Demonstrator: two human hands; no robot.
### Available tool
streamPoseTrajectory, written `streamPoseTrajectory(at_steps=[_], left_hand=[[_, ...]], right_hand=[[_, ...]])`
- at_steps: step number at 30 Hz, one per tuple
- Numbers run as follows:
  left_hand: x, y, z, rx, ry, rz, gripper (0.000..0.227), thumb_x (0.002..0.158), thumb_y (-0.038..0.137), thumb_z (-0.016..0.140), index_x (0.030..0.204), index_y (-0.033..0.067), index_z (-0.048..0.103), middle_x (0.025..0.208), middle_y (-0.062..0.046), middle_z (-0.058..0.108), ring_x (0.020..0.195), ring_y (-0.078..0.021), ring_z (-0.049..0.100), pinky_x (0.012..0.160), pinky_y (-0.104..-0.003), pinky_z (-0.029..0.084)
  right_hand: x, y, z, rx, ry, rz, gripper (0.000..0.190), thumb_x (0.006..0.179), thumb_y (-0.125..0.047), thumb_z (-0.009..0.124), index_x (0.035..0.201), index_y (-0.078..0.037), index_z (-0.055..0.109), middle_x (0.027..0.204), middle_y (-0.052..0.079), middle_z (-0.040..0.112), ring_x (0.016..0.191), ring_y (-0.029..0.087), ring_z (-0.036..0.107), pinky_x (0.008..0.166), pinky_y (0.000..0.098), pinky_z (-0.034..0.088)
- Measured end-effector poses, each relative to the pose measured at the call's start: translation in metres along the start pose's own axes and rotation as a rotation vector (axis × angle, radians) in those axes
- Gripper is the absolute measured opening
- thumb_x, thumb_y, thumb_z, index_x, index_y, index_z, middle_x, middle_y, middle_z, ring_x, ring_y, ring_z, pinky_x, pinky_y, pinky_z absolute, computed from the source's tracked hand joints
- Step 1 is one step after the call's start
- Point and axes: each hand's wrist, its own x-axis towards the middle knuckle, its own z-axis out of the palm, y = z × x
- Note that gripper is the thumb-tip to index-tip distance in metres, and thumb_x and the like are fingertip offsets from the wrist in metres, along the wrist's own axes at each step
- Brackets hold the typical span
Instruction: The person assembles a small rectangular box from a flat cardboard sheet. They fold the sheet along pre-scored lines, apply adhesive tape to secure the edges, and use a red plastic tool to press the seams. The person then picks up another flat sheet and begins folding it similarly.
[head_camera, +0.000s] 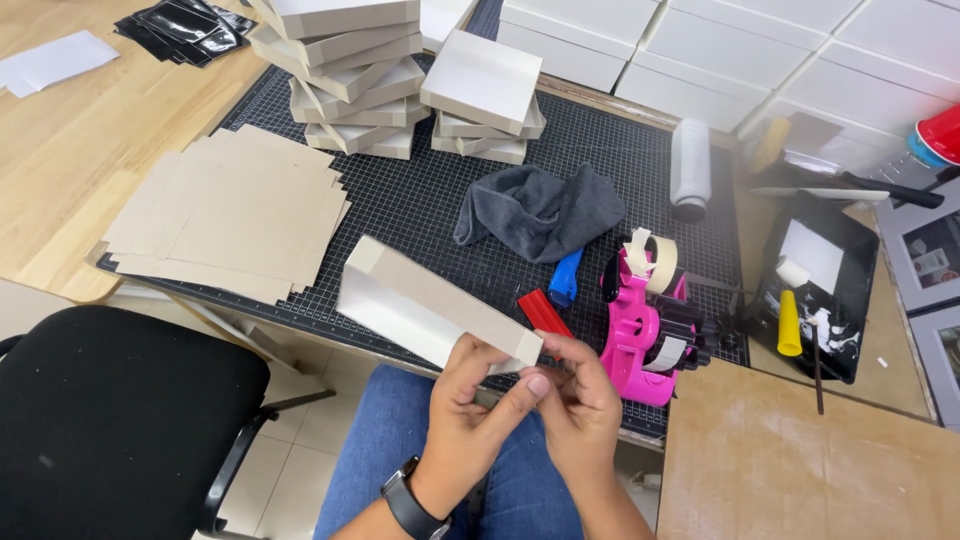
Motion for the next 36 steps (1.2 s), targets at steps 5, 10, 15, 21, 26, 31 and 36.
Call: streamPoseTrajectory(at_steps=[5,10,15,21,26,31,36], left_hand=[[0.012,-0.014,-0.013,0.332,-0.101,0.284,0.025,0.093,0.030,0.073,0.106,0.0092,0.071,0.101,-0.003,0.064,0.096,-0.0219,0.059,0.087,-0.033,0.046],[0.013,-0.048,-0.033,0.646,-0.223,0.496,0.042,0.097,0.041,0.067,0.117,0.0043,0.066,0.110,-0.012,0.062,0.095,-0.0333,0.056,0.086,-0.044,0.045],[0.012,-0.084,-0.047,0.779,-0.294,0.584,0.035,0.103,0.026,0.065,0.131,0.0069,0.065,0.133,-0.018,0.067,0.117,-0.0383,0.065,0.106,-0.049,0.049],[0.010,-0.125,-0.053,1.009,-0.371,0.531,0.040,0.098,0.011,0.059,0.138,0.0095,0.060,0.137,-0.015,0.063,0.118,-0.0364,0.064,0.103,-0.048,0.049],[0.012,-0.171,-0.046,1.069,-0.465,0.425,0.037,0.094,0.012,0.059,0.131,0.0142,0.065,0.127,-0.009,0.063,0.116,-0.0333,0.060,0.097,-0.046,0.049],[0.023,-0.190,-0.040,1.137,-0.551,0.322,0.035,0.090,0.013,0.060,0.123,0.0188,0.070,0.118,-0.003,0.062,0.115,-0.0303,0.056,0.091,-0.044,0.050],[0.033,-0.172,-0.032,0.990,-0.460,0.022,0.018,0.090,0.016,0.065,0.102,0.0199,0.077,0.096,0.003,0.065,0.102,-0.0258,0.064,0.084,-0.040,0.054]], right_hand=[[0.004,0.002,0.005,0.048,-0.010,0.075,0.037,0.097,-0.009,0.064,0.133,0.000,0.058,0.126,0.017,0.070,0.102,0.019,0.071,0.091,0.0298,0.062],[0.008,0.026,0.006,0.267,-0.025,0.248,0.046,0.095,-0.010,0.066,0.139,0.000,0.055,0.120,0.018,0.070,0.112,0.021,0.067,0.093,0.0358,0.062],[0.008,0.064,0.006,0.382,-0.134,0.281,0.039,0.098,-0.006,0.062,0.135,0.000,0.054,0.142,0.028,0.061,0.132,0.030,0.061,0.111,0.0394,0.050],[0.013,0.125,-0.007,-0.011,-0.184,0.235,0.046,0.093,0.005,0.066,0.138,-0.003,0.064,0.114,0.015,0.078,0.108,0.017,0.068,0.095,0.0398,0.058],[0.014,0.140,-0.021,-0.564,-0.163,0.025,0.046,0.083,-0.004,0.077,0.127,-0.017,0.075,0.102,0.005,0.073,0.098,0.025,0.065,0.087,0.0378,0.055],[0.012,0.162,-0.025,-0.827,-0.146,-0.129,0.023,0.088,-0.020,0.079,0.110,-0.015,0.078,0.098,0.003,0.067,0.096,0.028,0.063,0.086,0.0412,0.054],[0.009,0.162,-0.026,-0.823,-0.146,-0.139,0.029,0.086,-0.021,0.080,0.115,-0.017,0.076,0.098,0.003,0.066,0.098,0.032,0.064,0.087,0.0440,0.053]])
